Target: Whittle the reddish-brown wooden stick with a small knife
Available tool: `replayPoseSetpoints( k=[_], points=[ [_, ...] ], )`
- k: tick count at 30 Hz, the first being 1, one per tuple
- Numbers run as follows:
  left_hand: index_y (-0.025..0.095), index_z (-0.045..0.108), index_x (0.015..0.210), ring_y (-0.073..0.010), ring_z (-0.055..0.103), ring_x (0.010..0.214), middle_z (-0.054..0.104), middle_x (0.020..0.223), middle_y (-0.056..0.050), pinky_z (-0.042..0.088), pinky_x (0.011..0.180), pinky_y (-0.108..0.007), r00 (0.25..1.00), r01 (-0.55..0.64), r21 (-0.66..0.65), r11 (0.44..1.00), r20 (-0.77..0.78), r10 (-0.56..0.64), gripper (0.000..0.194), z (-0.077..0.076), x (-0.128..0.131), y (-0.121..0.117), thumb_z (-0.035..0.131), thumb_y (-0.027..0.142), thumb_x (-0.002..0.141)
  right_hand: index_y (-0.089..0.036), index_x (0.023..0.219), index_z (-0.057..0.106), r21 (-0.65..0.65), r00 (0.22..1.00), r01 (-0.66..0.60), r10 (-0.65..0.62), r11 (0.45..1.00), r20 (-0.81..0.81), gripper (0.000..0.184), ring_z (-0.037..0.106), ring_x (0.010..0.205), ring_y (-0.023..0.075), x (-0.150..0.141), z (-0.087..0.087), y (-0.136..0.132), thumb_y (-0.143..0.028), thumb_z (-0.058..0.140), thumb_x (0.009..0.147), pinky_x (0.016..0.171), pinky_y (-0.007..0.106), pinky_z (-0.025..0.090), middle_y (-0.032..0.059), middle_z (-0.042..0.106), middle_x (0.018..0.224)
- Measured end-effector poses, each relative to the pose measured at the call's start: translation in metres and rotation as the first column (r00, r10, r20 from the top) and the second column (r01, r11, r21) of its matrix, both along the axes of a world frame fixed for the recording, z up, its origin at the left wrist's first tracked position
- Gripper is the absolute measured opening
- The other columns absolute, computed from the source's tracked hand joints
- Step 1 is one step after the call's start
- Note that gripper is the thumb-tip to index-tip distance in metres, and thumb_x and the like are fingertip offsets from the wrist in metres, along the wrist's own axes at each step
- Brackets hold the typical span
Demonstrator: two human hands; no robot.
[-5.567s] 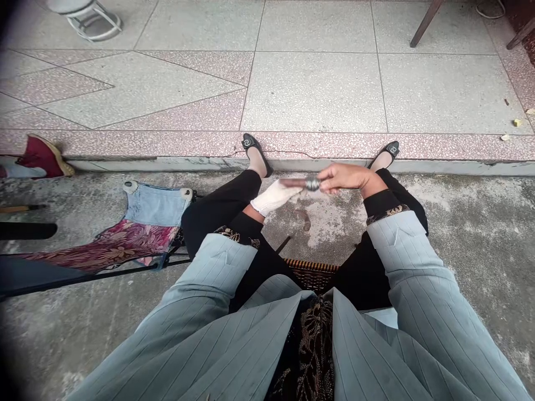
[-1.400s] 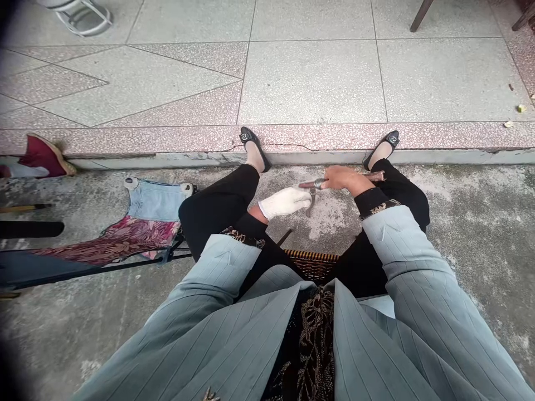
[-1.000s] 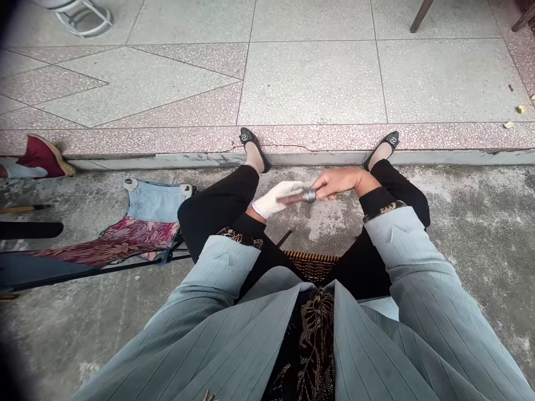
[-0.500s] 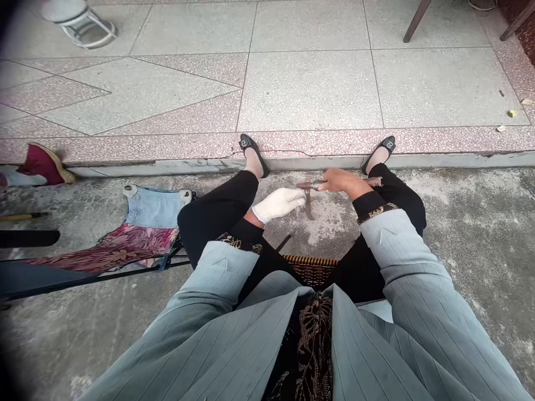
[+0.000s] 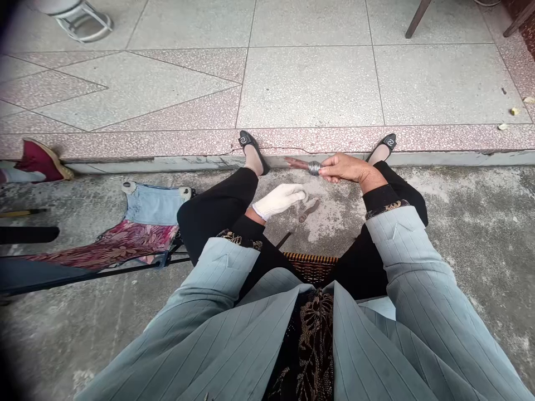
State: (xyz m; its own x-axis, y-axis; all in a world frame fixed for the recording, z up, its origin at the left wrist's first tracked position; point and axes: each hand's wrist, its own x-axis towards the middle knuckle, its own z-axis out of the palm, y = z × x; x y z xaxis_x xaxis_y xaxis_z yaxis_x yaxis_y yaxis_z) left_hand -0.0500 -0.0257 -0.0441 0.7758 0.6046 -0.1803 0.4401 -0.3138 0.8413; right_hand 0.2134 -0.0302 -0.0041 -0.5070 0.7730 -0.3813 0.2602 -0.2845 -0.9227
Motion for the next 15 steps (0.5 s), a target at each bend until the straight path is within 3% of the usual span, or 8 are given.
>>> replayPoseSetpoints(
  k=[4,8,12,15],
  points=[
    [0.016,0.066,0.086,-0.0161,0.059,0.076,0.067,0.083,-0.003,0.045,0.075,-0.027,0.998,0.053,-0.016,0.998,-0.03,-0.054,0.033,-0.001,0.0,-0.003,0.044,0.04,0.091,-0.017,0.066,0.059,-0.031,0.992,0.069,-0.065,0.997,0.11,0.032,0.043,0.051,0.008,-0.002,-0.004,0.003,-0.044,0.07,0.08,0.053,0.025,0.034,-0.0022,0.054,0.06],
    [0.015,0.069,0.093,-0.0167,0.059,0.075,0.067,0.082,-0.003,0.043,0.073,-0.027,0.988,0.101,0.063,0.993,-0.126,-0.092,0.037,-0.004,-0.003,-0.001,0.043,0.042,0.093,-0.018,0.067,0.058,-0.005,0.948,0.071,-0.066,0.997,0.31,0.033,0.045,0.052,0.0101,-0.001,-0.012,0.009,-0.046,0.069,0.082,0.055,0.028,0.037,-0.0002,0.055,0.062],
    [0.015,0.071,0.093,-0.0175,0.059,0.077,0.067,0.081,-0.004,0.042,0.074,-0.027,0.981,0.148,0.107,0.983,-0.139,-0.132,0.035,-0.003,-0.006,0.001,0.046,0.039,0.092,-0.018,0.064,0.06,-0.082,0.779,-0.153,0.171,0.985,0.603,0.037,0.049,0.054,0.0129,-0.006,-0.022,0.011,-0.048,0.071,0.081,0.058,0.031,0.038,0.003,0.058,0.062],
    [0.016,0.07,0.087,-0.0159,0.057,0.073,0.065,0.077,-0.003,0.041,0.072,-0.026,0.981,0.167,0.086,0.982,-0.116,-0.157,0.03,0.001,-0.005,-0.001,0.05,0.039,0.09,-0.017,0.063,0.062,-0.208,0.646,-0.384,0.423,0.899,0.635,0.039,0.05,0.053,0.0134,-0.02,-0.032,0.006,-0.05,0.069,0.082,0.058,0.031,0.037,0.0033,0.06,0.06]
  ],
)
